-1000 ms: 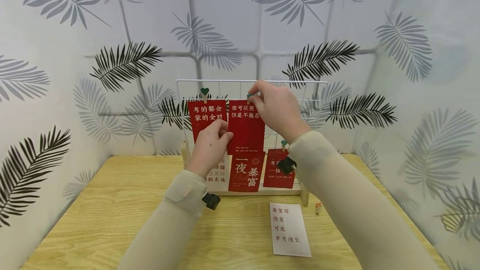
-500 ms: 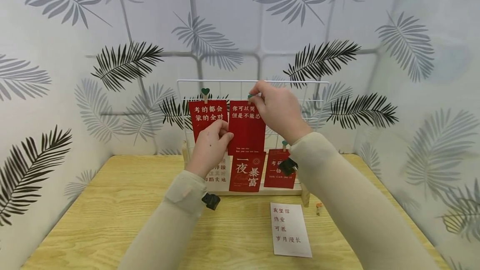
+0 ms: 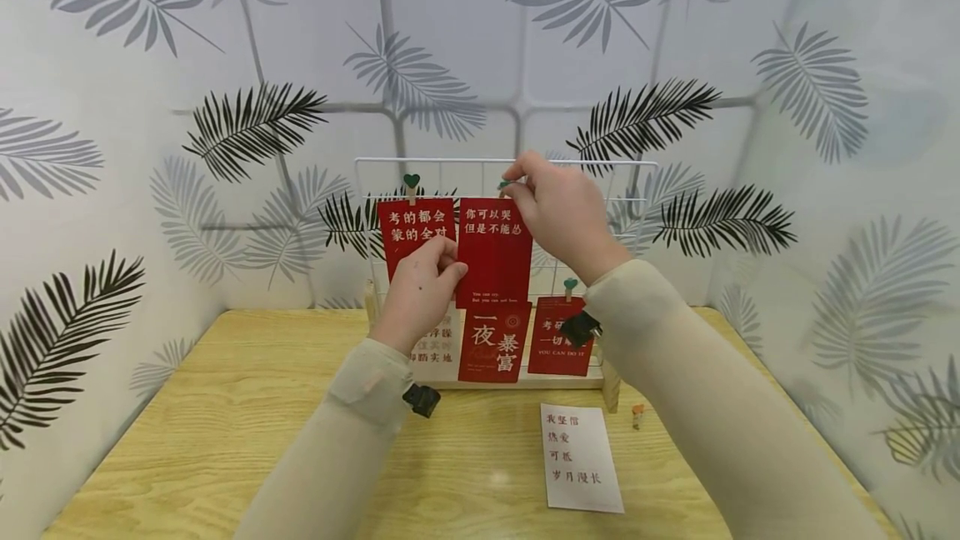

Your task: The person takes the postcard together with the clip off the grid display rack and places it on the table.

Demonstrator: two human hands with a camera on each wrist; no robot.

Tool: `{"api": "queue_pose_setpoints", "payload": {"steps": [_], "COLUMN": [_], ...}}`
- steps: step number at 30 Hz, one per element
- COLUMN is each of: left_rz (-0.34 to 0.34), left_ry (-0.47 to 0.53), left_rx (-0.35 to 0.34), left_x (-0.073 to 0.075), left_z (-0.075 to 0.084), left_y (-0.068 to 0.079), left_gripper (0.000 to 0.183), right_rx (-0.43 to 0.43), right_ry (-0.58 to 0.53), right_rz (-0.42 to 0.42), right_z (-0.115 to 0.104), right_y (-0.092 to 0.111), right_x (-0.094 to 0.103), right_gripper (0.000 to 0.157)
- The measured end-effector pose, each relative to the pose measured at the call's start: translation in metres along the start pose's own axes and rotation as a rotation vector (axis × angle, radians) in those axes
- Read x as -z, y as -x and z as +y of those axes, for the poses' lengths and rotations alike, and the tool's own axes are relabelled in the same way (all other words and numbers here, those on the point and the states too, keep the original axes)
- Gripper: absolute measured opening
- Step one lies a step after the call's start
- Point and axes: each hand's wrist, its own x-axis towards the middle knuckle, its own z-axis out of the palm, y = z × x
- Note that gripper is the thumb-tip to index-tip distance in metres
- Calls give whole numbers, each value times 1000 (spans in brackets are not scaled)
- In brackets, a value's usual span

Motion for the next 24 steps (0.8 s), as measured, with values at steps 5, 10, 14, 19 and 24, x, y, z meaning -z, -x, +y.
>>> {"api": "queue_pose_setpoints", "payload": {"steps": [5, 10, 14, 19, 24], "left_rz": [-1, 0, 1, -9, -18], "left_ry": [-15, 1, 10, 3, -4], "left_rx": [8, 12, 12, 10, -16], "left_x": [0, 1, 1, 1, 1], "left_z": [1, 1, 0, 1, 3], "left_y": [2, 3, 5, 8, 10], "left_gripper": [12, 12, 13, 13, 13], "right_rx": [-18, -68, -86, -108, -111], "right_ry": [-20, -42, -64, -87, -114], "right_rz": [-12, -41, -42, -39, -26], "right_z": [0, 2, 4, 7, 9], "right_y": [1, 3, 5, 10, 16], "right_x": [4, 8, 10, 12, 16], "right_gripper": [14, 15, 15, 14, 14]}}
